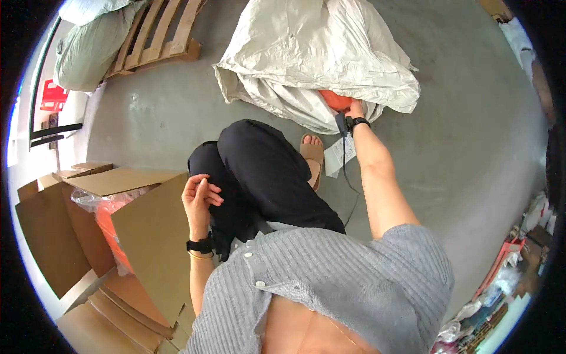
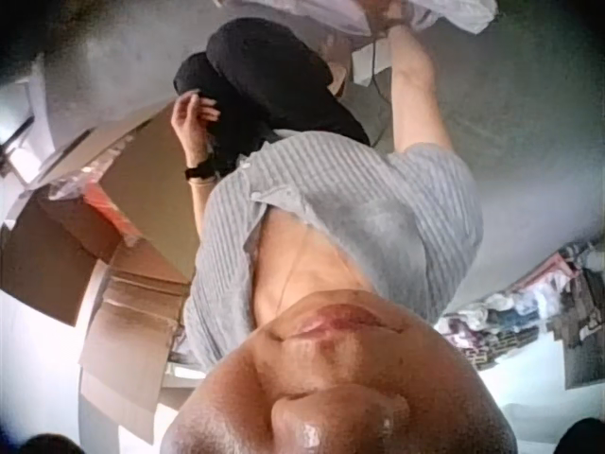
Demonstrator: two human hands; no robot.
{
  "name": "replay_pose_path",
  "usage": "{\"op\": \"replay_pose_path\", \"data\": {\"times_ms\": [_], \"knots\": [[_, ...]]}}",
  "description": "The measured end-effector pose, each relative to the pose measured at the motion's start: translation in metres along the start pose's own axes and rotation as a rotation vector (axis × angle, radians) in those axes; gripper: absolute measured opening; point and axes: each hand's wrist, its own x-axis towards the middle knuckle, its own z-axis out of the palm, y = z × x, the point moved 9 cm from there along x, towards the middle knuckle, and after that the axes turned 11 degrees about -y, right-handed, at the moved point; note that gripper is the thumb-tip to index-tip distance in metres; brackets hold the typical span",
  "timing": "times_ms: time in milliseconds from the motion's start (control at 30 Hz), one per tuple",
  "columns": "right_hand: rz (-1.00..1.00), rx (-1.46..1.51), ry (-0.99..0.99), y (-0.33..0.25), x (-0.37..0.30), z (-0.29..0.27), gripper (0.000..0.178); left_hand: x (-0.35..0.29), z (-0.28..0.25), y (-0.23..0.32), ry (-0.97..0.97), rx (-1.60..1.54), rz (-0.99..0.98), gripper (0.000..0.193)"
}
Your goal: The person repeatedly picks up orange circular cushions wrapped in clear plastic from a white sack, places them into a cardboard box, and then removes them to place them back into the sack. This cycle of packing and unpacking is performed multiple times.
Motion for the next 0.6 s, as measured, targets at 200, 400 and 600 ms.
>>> {"op": "replay_pose_path", "data": {"times_ms": [200, 400, 600], "knots": [[0.325, 0.525, -0.027, -0.060, -0.090, 0.115, 0.030, -0.012, -0.004, 0.001, 0.091, 0.018, -0.037, 0.015], [0.349, 0.443, -0.168, -0.097, -0.112, 0.110, 0.035, -0.003, -0.005, -0.005, 0.040, -0.015, -0.048, 0.015], [0.412, 0.640, -0.366, -0.120, -0.123, 0.135, 0.044, -0.005, -0.008, -0.005, 0.044, -0.017, -0.034, 0.015]]}}
